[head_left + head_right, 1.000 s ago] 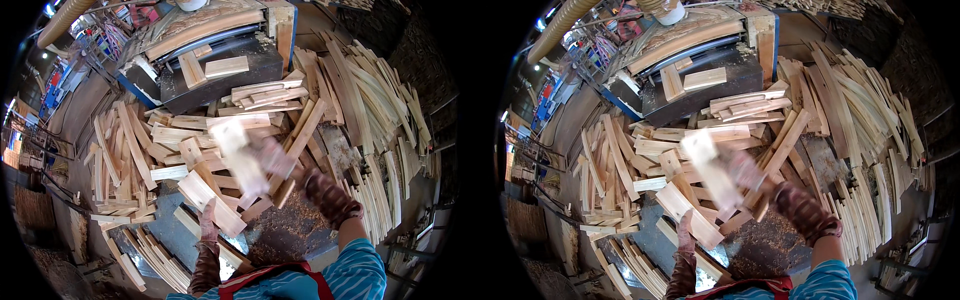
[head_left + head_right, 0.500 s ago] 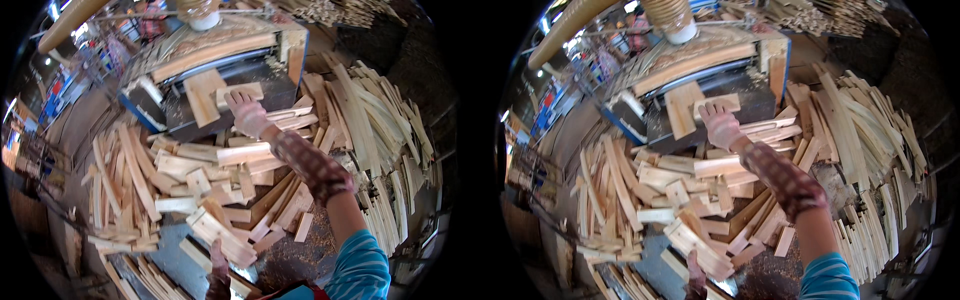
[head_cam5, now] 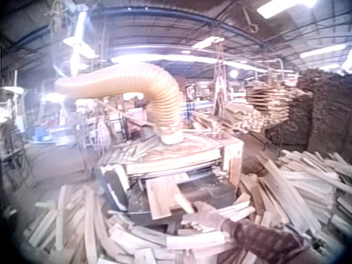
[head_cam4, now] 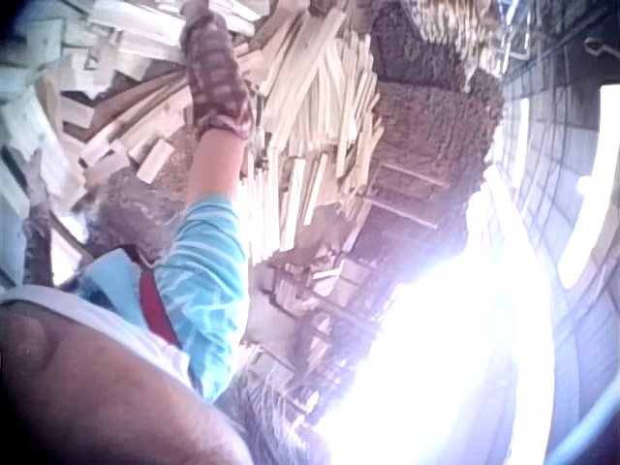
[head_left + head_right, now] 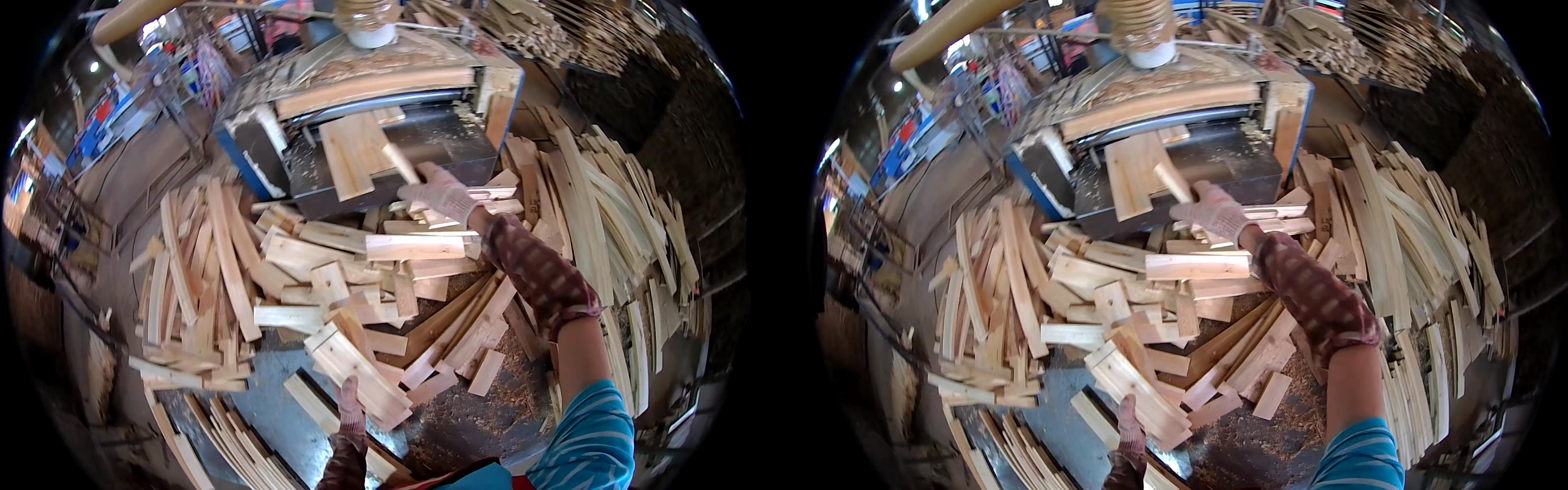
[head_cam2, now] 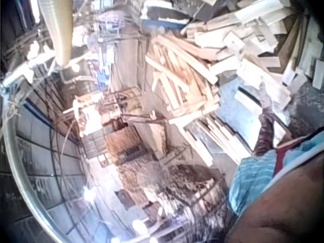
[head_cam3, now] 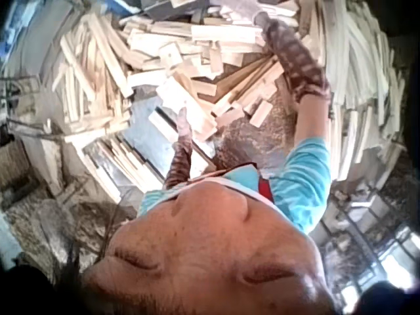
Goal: The person sorts through a large pile of wooden planks on a workbench, picking up pieces and stacking them into organized piles. They repeatedly move between the disorganized pile and a nearby rack to deposit sorted wood.
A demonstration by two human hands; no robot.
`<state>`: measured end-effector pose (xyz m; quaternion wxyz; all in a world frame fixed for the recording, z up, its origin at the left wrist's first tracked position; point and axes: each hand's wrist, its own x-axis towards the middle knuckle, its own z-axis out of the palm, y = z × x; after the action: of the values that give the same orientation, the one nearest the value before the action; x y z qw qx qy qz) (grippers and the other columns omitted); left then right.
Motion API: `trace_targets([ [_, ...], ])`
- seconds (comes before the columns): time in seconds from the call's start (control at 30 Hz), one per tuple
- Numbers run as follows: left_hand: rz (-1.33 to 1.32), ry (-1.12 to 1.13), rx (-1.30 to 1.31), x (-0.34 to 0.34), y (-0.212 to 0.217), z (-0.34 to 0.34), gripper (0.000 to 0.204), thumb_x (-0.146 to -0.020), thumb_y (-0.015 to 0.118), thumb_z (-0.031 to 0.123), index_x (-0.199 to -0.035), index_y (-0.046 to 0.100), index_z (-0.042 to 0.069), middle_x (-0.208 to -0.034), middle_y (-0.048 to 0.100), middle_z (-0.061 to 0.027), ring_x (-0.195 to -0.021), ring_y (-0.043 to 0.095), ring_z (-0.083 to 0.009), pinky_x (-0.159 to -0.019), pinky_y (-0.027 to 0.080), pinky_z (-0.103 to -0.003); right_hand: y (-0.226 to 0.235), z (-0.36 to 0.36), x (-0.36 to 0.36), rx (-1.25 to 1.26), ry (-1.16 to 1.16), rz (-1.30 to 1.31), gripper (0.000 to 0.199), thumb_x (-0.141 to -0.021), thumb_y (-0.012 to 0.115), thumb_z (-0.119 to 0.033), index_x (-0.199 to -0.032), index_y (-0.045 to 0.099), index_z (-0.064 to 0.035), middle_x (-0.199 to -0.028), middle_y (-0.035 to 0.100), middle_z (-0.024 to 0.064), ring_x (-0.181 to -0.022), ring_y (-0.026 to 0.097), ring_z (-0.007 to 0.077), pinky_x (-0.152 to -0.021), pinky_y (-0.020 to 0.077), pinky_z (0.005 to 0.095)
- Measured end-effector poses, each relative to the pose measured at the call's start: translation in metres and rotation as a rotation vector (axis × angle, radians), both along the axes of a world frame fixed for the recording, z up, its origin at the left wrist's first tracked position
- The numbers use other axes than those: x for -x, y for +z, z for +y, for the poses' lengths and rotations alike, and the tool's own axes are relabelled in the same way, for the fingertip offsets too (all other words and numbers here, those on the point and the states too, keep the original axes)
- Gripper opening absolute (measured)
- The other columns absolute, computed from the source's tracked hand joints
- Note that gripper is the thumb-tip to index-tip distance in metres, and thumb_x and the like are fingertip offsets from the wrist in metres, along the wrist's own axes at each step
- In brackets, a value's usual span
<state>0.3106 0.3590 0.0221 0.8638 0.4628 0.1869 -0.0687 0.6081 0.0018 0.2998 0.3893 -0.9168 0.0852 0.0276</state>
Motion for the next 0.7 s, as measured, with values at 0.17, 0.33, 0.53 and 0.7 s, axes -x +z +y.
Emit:
trace_targets([
  [0.17,-0.065,0.04,-0.059,0.003,0.019,-0.007,0.096,-0.08,0.077,0.042,-0.155,0.025,0.01,-0.134,0.051,-0.0128,-0.117,0.057,-0.0276,-0.096,0.052,-0.043,0.044,0.041,-0.026,0.172,-0.178,-0.151,0.087,-0.082,0.068,-0.06,-0.143,0.047,-0.0017,-0.134,0.058,0.024,-0.119,0.062,0.0349,-0.1,0.05,0.0423],
  [0.33,-0.042,0.048,-0.095,0.008,0.014,-0.013,0.097,-0.083,0.075,0.042,-0.157,0.021,0.01,-0.138,0.048,-0.0137,-0.12,0.055,-0.0289,-0.099,0.051,-0.043,0.003,0.076,-0.073,0.324,-0.271,-0.116,0.085,-0.087,0.057,-0.064,-0.144,0.043,-0.0018,-0.134,0.056,0.0242,-0.123,0.057,0.0412,-0.105,0.0448,0.0461],
  [0.53,0.043,0.009,-0.047,0.008,0.072,-0.022,0.098,-0.082,0.075,0.038,-0.157,0.019,0.01,-0.135,0.051,-0.0124,-0.119,0.054,-0.0266,-0.101,0.047,-0.04,-0.03,0.084,-0.061,0.536,-0.14,-0.043,0.073,-0.088,0.057,-0.056,-0.138,0.047,-0.0034,-0.135,0.055,0.0217,-0.12,0.057,0.0364,-0.098,0.048,0.0465],
  [0.7,-0.116,0.014,-0.11,-0.003,0.072,-0.021,0.092,-0.082,0.078,0.032,-0.154,0.026,0.01,-0.133,0.053,-0.0103,-0.117,0.056,-0.0256,-0.098,0.049,-0.04,-0.018,0.086,-0.042,0.509,-0.116,-0.043,0.08,-0.083,0.063,-0.053,-0.142,0.043,-0.005,-0.142,0.05,0.022,-0.122,0.058,0.0386,-0.1,0.0487,0.048],
])
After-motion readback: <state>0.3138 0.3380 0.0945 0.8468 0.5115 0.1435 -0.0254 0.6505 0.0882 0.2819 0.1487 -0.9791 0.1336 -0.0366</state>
